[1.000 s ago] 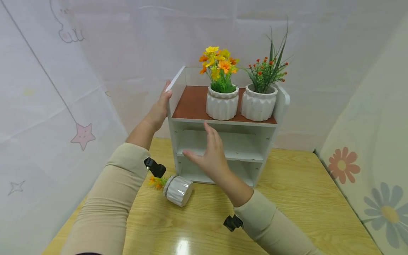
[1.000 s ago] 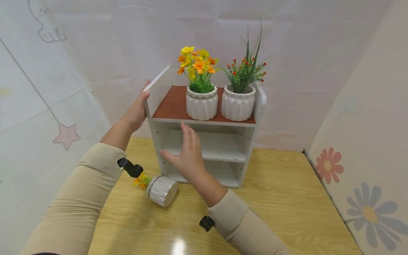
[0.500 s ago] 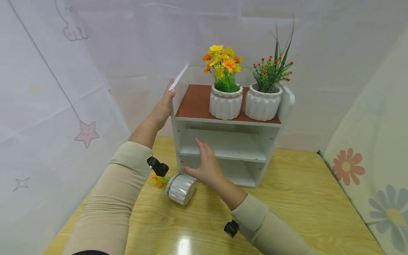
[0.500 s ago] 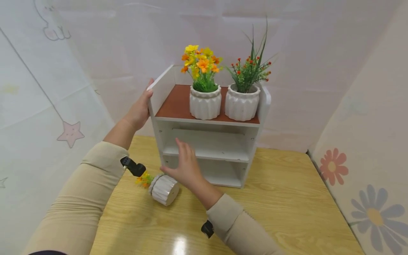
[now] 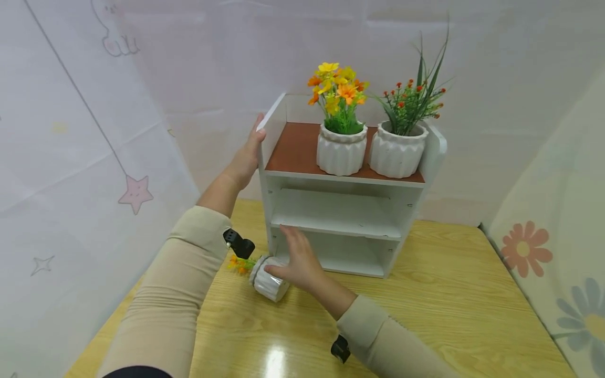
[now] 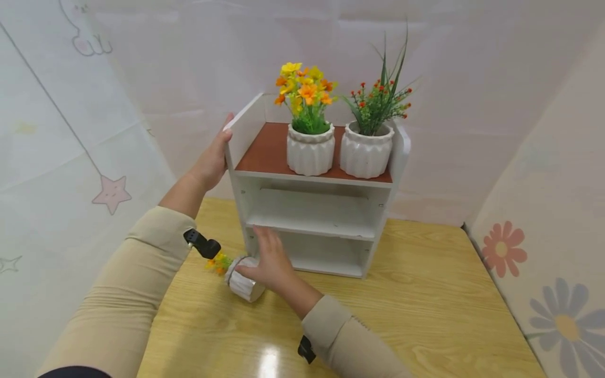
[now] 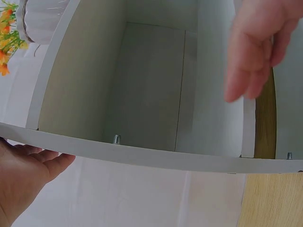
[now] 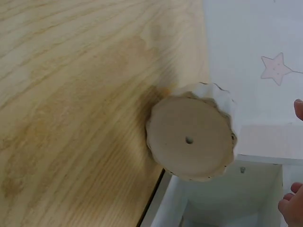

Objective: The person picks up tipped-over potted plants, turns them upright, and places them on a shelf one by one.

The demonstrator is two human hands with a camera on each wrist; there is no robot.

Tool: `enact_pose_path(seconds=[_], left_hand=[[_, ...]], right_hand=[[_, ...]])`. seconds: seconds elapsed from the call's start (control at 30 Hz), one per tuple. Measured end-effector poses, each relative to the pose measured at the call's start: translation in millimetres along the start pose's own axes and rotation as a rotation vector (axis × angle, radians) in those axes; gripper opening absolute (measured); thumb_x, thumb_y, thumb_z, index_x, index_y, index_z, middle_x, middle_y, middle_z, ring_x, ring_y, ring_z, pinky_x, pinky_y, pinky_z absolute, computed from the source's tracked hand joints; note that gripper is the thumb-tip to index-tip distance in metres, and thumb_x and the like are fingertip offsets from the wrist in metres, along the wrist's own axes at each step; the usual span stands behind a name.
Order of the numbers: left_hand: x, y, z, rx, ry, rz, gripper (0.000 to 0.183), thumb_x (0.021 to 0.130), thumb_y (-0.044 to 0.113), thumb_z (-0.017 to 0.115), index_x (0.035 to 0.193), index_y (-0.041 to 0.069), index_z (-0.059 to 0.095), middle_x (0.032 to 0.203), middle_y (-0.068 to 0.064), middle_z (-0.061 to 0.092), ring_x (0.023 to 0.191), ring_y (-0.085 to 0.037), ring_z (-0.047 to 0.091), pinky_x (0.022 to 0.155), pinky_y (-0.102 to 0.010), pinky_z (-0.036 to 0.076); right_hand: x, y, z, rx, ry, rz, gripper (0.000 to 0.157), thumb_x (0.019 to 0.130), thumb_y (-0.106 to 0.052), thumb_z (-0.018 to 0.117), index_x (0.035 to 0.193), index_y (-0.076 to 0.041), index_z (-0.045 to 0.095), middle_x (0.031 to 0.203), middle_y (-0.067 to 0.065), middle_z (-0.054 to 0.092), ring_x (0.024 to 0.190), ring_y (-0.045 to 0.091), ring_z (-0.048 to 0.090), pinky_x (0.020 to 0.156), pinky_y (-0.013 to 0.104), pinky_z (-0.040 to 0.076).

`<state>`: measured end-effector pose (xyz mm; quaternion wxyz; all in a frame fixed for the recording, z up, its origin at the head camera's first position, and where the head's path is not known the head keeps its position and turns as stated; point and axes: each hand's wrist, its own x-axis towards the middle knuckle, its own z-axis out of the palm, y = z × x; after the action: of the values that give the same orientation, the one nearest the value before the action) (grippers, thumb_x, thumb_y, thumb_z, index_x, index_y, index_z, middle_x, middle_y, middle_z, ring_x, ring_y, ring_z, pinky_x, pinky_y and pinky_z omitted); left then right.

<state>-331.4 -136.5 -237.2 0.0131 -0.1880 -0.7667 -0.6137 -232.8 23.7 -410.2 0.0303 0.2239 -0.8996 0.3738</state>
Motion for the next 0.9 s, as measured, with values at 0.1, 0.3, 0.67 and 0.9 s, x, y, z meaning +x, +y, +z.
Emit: enact_pose_path(seconds=[0.1,0.3,0.67,0.9], left_hand=[[0.8,0.5,0.5,0.007,0.003,-0.002,0.06,0.102,0.042,0.016,0.157,0.035,-0.007,0.166,0.005,-0.01,0.152,-0.02,-0.003,0.12,-0.056,0.01],[0.9,1.6,0.2,0.032,0.005,-0.017,0.06,0.102,0.044,0.015,0.157,0.037,-0.008,0.166,0.005,-0.009,0.152,-0.022,-0.002,0.12,-0.057,0.009],[1.4,0.3,0.3,0.051,0.015,-0.022,0.06,0.102,0.044,0.015,0.157,0.036,-0.008,0.166,0.004,-0.01,0.153,-0.022,-0.004,0.12,-0.057,0.004],[1.2,0.7,-0.5,0.056,0.021,-0.013,0.06,0.102,0.044,0.016,0.157,0.036,-0.007,0.166,0.006,-0.009,0.153,-0.02,-0.005,0.12,-0.057,0.003]], right_hand=[[-1,0,6.0,-0.018,-0.024,0.002,0.094,0.078,-0.042,0.08,0.153,-0.017,0.028,0.155,0.012,0.034,0.141,0.035,0.034,0.109,0.055,0.037],[1,0,18.1,-0.065,-0.097,0.021,0.097,0.077,-0.043,0.081,0.153,-0.014,0.028,0.155,0.013,0.034,0.143,0.035,0.032,0.111,0.054,0.036],[7,2,35.4,-0.173,-0.194,0.041,0.1,0.074,-0.049,0.082,0.153,-0.014,0.03,0.155,0.012,0.036,0.143,0.034,0.033,0.114,0.052,0.033],[14,6,46.6,-0.243,-0.23,0.071,0.101,0.072,-0.052,0.082,0.153,-0.015,0.032,0.153,0.012,0.038,0.141,0.033,0.035,0.115,0.049,0.032]])
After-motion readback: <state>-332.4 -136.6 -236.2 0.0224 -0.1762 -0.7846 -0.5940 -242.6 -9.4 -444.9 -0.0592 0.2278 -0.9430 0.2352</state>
